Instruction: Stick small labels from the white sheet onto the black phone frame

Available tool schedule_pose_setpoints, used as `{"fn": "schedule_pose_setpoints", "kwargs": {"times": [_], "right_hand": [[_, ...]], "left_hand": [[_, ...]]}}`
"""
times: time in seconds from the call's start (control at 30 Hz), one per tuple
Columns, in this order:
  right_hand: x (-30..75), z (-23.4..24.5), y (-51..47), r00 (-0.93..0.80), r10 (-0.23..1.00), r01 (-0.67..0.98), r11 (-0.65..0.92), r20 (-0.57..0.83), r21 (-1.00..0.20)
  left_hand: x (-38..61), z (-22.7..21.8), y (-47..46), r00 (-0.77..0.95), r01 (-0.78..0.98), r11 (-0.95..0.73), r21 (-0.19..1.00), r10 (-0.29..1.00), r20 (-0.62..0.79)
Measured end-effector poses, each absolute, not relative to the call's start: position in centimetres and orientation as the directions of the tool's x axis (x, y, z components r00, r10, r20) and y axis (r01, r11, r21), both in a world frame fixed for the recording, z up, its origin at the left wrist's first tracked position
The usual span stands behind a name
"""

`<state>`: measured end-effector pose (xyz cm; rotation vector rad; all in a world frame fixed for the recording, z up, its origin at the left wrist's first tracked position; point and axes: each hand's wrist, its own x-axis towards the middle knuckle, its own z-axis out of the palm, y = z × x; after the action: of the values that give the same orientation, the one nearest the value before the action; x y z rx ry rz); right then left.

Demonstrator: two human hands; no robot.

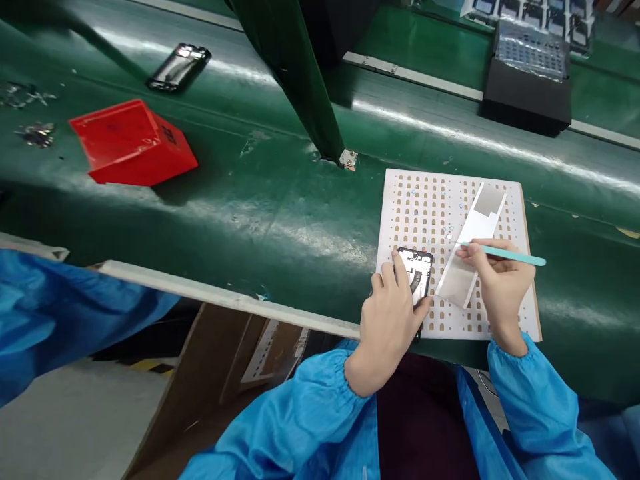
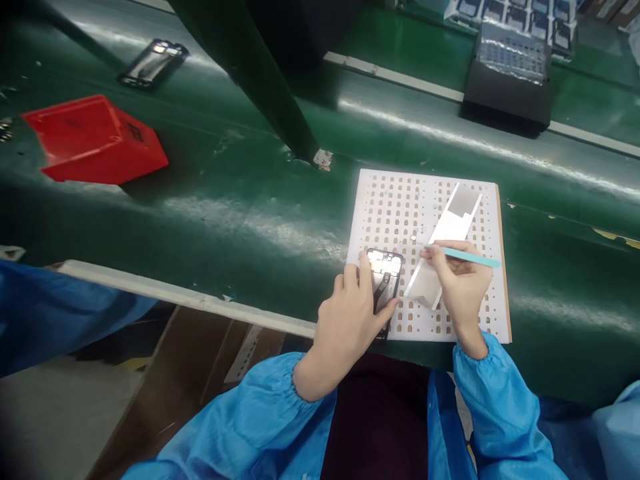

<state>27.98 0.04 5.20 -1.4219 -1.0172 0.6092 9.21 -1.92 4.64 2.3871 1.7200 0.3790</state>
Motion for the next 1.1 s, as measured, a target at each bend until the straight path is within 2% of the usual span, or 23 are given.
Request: {"fn": "schedule_pose_setpoints", "kwargs": {"times": [0.13,0.3,0.37,0.67,1.1], "right_hand": [[25.9,3.4,-0.8,0.363,0.927,0.150,0.039,0.092,-0.988],[25.3,2.2,-1.0,0.360,0.926,0.249,0.020,0.112,-0.968],[25.3,2.3,-0.9,0.363,0.924,0.282,0.013,0.119,-0.959],[24.9,2.6,-1.1,0.377,0.918,0.303,0.001,0.121,-0.953],[24.9,2.2,-0.9,0.371,0.925,0.255,-0.012,0.086,-0.967]], "left_hand": [[7.4,4.8,0.0,0.332,0.878,-0.353,0.323,0.936,0.118],[5.5,4.3,3.5,0.473,0.705,-0.522,0.481,0.851,0.230],[5.3,3.6,4.3,0.538,0.632,-0.586,0.508,0.803,0.257],[5.5,2.4,4.3,0.651,0.615,-0.684,0.392,0.721,0.236],[5.3,2.1,4.0,0.676,0.616,-0.716,0.328,0.695,0.245]]}}
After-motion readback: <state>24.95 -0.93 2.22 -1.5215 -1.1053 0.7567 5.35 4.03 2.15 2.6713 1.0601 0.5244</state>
